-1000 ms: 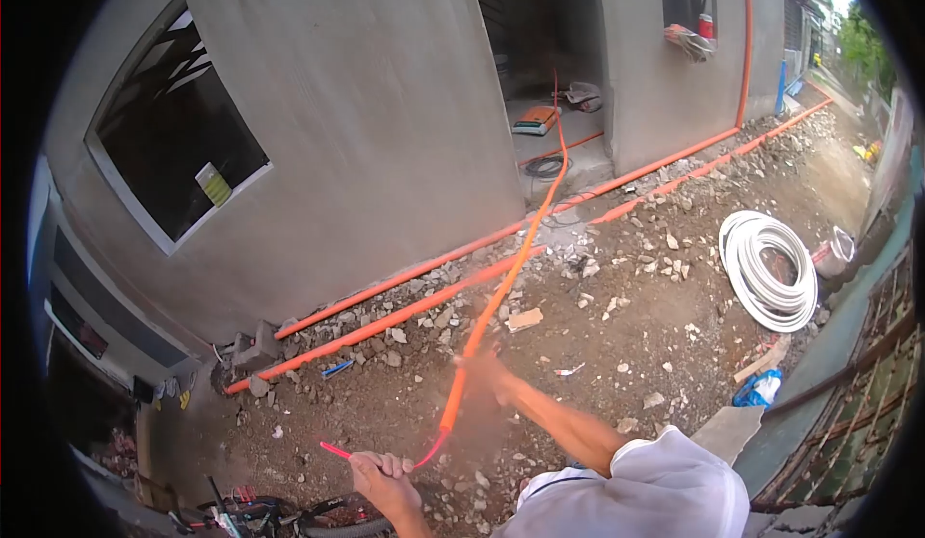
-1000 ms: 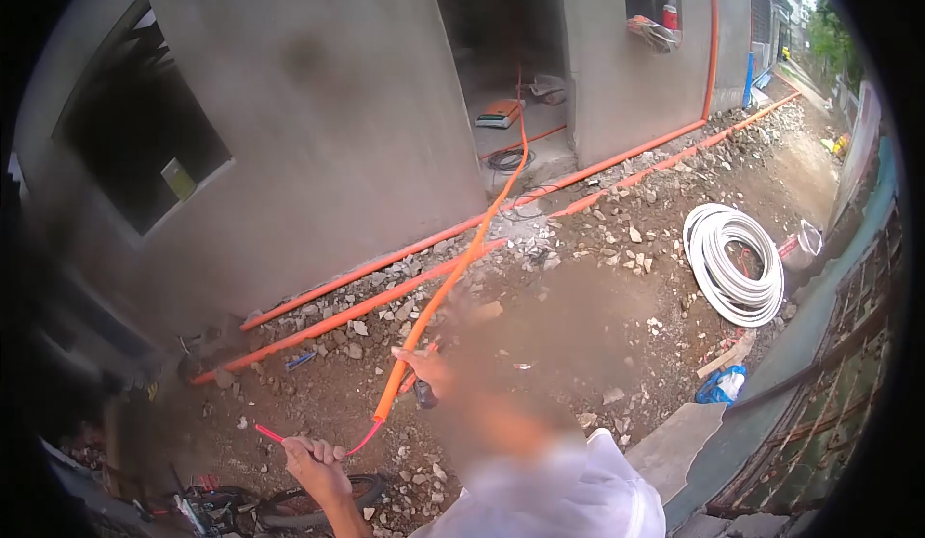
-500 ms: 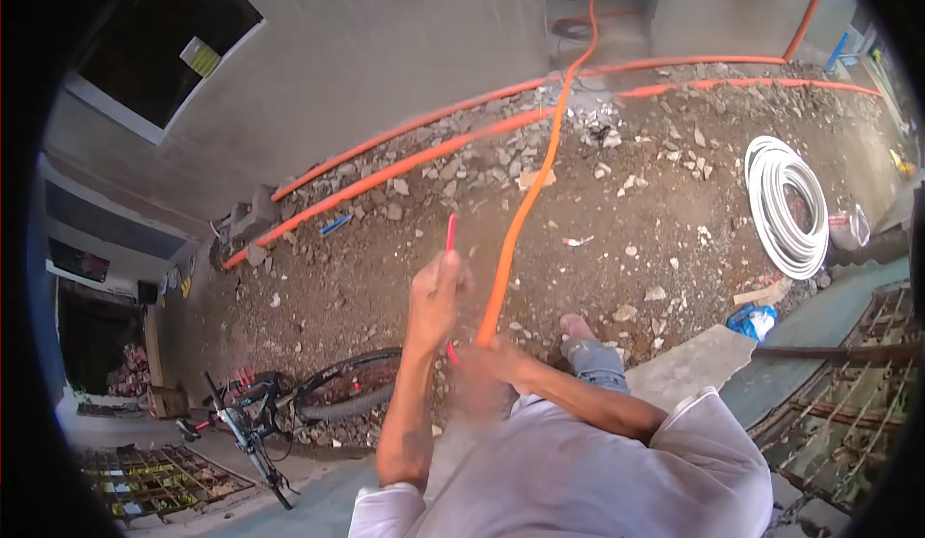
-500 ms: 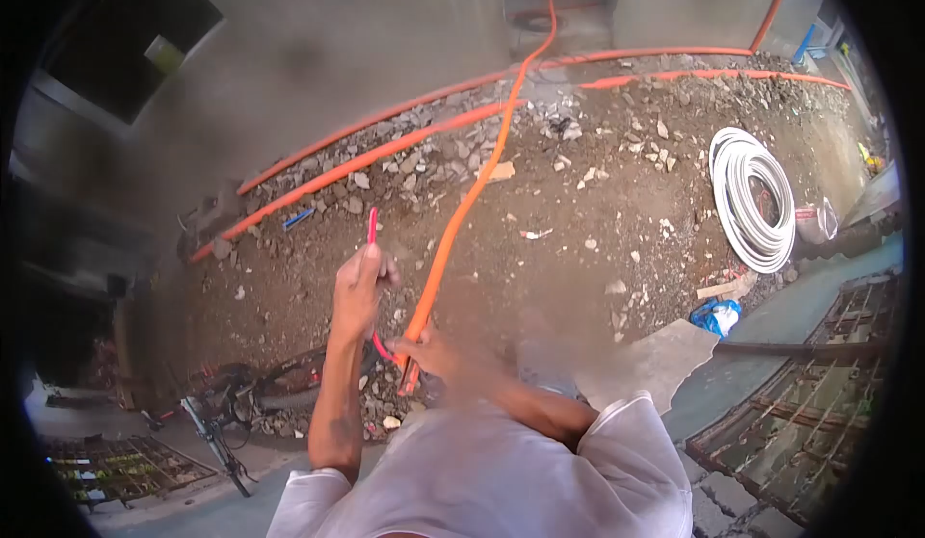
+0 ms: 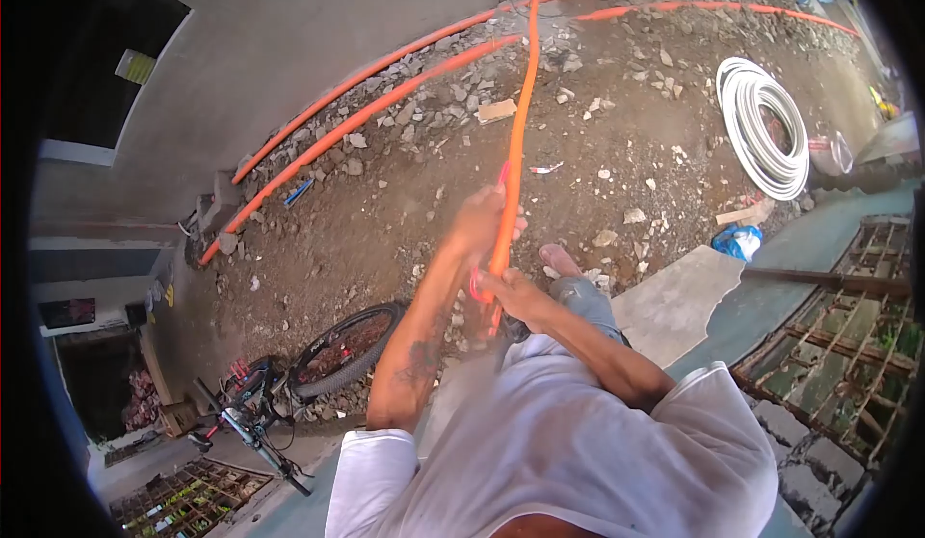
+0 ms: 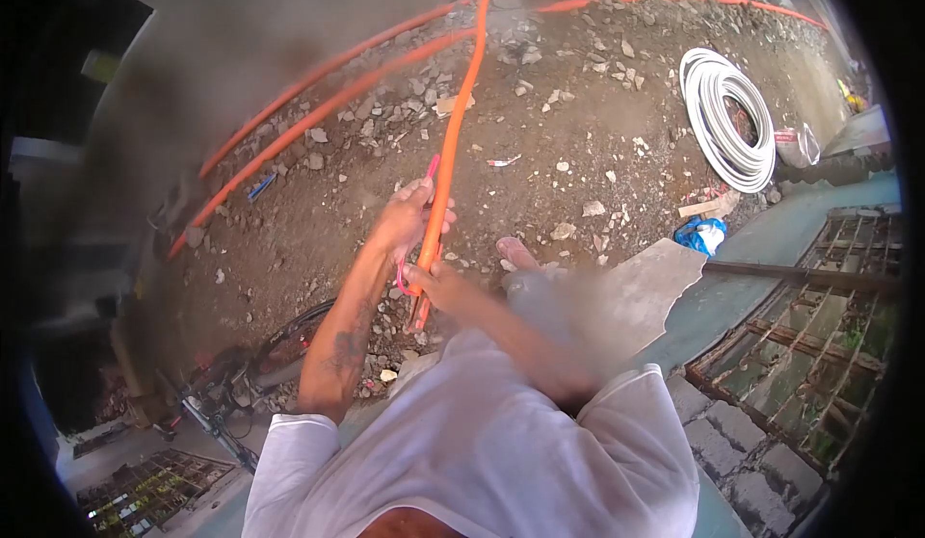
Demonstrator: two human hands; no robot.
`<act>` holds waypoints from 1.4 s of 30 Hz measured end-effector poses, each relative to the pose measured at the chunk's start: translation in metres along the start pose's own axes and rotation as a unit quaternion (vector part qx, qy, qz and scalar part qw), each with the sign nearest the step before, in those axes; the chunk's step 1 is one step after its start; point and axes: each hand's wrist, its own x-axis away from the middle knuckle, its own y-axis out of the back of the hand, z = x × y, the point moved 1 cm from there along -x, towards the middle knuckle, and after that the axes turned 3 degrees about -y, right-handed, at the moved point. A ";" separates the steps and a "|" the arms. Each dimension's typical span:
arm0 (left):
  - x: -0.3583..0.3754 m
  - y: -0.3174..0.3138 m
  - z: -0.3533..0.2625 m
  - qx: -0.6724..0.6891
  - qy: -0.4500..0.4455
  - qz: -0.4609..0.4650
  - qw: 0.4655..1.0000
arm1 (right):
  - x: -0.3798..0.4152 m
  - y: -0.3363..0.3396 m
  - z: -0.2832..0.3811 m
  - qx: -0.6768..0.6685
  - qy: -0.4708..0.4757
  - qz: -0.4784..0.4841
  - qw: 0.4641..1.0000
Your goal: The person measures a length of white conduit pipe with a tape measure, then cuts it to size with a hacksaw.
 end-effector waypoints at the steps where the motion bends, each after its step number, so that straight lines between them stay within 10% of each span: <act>1: 0.000 -0.003 -0.002 0.029 0.004 -0.007 1.000 | 0.000 0.004 -0.001 0.020 -0.008 0.025 0.999; 17: -0.031 -0.031 -0.006 -0.095 -0.113 -0.099 0.984 | 0.022 0.035 0.050 0.126 0.115 -0.003 0.985; 20: -0.019 -0.069 -0.016 -0.522 -0.257 -0.215 0.784 | -0.008 0.063 0.022 0.227 0.073 0.004 0.971; 22: -0.016 -0.081 -0.026 -0.506 -0.268 -0.191 0.797 | 0.065 0.044 0.094 0.239 0.000 -0.073 0.968; 33: -0.018 -0.084 -0.021 -0.435 -0.161 -0.200 0.863 | 0.038 0.044 0.057 0.189 0.057 -0.183 0.963; 42: 0.009 -0.071 -0.040 -0.304 -0.122 -0.148 0.933 | 0.021 0.054 0.065 -0.023 0.080 -0.008 0.997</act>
